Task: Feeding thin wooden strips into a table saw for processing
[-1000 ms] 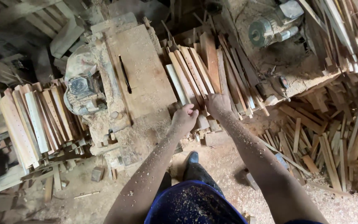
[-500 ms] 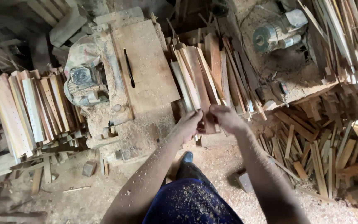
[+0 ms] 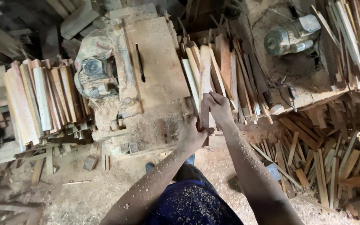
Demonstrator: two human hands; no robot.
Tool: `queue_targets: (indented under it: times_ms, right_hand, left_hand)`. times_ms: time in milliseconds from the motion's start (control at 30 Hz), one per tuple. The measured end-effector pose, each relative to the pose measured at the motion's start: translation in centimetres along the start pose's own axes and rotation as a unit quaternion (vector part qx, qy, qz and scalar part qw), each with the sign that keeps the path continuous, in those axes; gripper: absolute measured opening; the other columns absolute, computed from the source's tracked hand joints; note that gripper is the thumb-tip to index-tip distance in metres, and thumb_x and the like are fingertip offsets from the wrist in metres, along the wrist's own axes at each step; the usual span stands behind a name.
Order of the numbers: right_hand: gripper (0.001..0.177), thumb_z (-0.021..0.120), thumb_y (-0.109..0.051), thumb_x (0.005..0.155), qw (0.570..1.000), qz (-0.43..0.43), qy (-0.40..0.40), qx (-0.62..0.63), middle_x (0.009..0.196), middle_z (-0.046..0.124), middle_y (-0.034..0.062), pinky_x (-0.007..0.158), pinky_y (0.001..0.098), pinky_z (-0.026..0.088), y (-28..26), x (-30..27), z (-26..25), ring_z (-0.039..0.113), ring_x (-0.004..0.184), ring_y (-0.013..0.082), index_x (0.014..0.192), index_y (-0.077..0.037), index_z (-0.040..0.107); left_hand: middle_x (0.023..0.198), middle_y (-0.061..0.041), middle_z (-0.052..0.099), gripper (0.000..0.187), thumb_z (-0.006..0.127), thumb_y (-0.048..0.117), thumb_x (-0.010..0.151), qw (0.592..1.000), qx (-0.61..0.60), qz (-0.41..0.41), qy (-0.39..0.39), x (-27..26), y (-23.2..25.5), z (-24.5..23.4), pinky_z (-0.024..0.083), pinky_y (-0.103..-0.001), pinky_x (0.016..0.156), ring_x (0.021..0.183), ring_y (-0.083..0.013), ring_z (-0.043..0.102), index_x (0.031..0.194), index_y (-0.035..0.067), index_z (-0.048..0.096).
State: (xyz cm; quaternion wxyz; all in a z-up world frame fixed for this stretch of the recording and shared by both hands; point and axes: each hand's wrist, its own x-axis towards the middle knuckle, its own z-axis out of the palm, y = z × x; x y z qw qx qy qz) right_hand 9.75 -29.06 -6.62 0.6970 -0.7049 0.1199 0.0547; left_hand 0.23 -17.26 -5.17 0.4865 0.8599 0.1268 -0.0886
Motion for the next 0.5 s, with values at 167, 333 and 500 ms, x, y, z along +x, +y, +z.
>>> queue_targets:
  times_ms: [167,333,500]
  right_hand:
    - [0.035,0.075,-0.017,0.097,0.994,-0.082,-0.046,-0.055,0.119,0.068,0.0206,0.093,0.0419,0.052,0.6,-1.8,3.5,0.059,0.112,0.0261,0.13,-0.006,0.069]
    - [0.042,0.073,-0.021,0.095,0.982,-0.083,-0.087,-0.148,0.133,0.068,0.0185,0.11,0.0468,0.049,0.6,-5.0,8.4,0.06,0.128,0.0333,0.135,-0.011,0.066]
    - [0.034,0.071,-0.051,0.092,0.935,-0.045,-0.052,-0.347,0.115,0.076,-0.0016,0.097,0.0393,0.057,7.6,-2.2,12.7,0.07,0.113,0.0224,0.125,-0.04,0.073]
  left_hand:
    - [0.074,-0.019,0.067,0.025,0.068,0.028,0.083,0.996,-0.081,0.024,0.005,-0.9,-3.4,-2.0,0.052,-0.048,0.058,0.073,-0.0346,0.069,0.093,0.005,0.067]
    - [0.095,-0.015,0.076,0.036,0.068,0.041,0.09,0.99,-0.112,-0.069,-0.055,-2.6,-7.2,-5.2,0.062,-0.045,0.068,0.092,-0.0301,0.075,0.112,0.012,0.071]
    - [0.093,-0.026,0.07,0.038,0.065,0.029,0.097,0.961,-0.23,-0.138,-0.065,-5.0,-8.9,-7.3,0.066,-0.046,0.056,0.08,-0.0392,0.075,0.115,-0.004,0.062]
